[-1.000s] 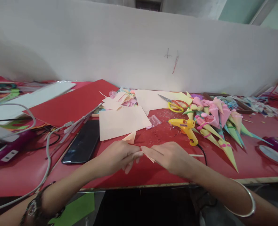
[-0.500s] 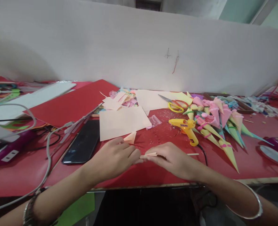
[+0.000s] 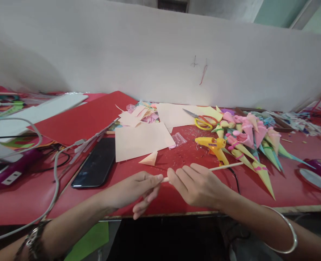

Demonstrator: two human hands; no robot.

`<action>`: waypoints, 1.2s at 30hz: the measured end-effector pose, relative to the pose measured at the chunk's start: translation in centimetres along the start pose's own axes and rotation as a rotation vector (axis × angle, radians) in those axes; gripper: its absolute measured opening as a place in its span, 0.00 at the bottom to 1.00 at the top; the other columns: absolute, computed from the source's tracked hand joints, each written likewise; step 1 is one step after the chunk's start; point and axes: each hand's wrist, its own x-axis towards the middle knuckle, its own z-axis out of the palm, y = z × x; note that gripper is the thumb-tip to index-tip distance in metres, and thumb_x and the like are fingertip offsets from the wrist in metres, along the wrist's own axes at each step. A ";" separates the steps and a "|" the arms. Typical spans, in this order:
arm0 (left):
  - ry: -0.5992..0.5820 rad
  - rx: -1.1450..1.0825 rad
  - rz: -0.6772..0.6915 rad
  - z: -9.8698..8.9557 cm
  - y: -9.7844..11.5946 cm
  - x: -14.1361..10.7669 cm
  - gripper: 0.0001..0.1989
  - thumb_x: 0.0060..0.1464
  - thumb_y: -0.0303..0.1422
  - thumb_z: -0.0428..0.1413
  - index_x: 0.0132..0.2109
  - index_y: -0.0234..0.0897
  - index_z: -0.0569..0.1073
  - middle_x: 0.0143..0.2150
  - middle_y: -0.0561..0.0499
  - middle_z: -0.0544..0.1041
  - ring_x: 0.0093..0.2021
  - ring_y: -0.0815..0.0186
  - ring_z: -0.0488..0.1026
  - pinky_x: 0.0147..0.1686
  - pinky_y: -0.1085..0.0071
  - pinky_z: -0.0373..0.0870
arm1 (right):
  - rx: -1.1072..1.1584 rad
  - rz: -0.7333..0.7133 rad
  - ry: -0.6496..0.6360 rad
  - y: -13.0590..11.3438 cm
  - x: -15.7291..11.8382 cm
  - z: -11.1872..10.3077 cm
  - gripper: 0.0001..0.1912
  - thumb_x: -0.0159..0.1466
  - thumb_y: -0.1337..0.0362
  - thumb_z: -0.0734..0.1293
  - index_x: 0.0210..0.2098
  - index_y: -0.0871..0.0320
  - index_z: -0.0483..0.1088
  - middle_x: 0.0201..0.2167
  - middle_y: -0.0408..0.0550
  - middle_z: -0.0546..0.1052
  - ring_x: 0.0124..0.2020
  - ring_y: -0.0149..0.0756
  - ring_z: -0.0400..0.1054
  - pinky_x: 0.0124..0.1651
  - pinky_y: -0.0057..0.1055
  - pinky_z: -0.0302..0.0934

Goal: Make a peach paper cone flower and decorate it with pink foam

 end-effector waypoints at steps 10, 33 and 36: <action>0.506 1.301 0.522 -0.4 -0.1 0.1 0.22 0.60 0.40 0.37 0.24 0.35 0.65 0.19 0.52 0.69 0.20 0.69 0.64 0.24 0.72 0.57 | 0.354 0.196 -0.224 0.0 0.0 0.9 0.15 0.66 0.65 0.52 0.26 0.60 0.63 0.19 0.42 0.69 0.19 0.28 0.62 0.21 0.28 0.40; 0.268 -0.006 0.104 1.2 0.2 0.1 0.22 0.55 0.46 0.39 0.20 0.37 0.56 0.07 0.61 0.53 0.08 0.76 0.52 0.10 0.81 0.52 | -0.099 0.036 0.039 1.1 0.3 0.3 0.07 0.62 0.69 0.58 0.33 0.66 0.66 0.18 0.41 0.66 0.19 0.27 0.59 0.22 0.28 0.44; 0.230 -0.207 0.084 1.3 -0.2 0.4 0.22 0.52 0.47 0.43 0.19 0.37 0.57 0.05 0.62 0.52 0.06 0.76 0.51 0.08 0.82 0.47 | -0.120 0.009 0.067 1.3 0.4 0.6 0.07 0.62 0.68 0.58 0.32 0.65 0.66 0.17 0.40 0.65 0.18 0.26 0.57 0.22 0.28 0.43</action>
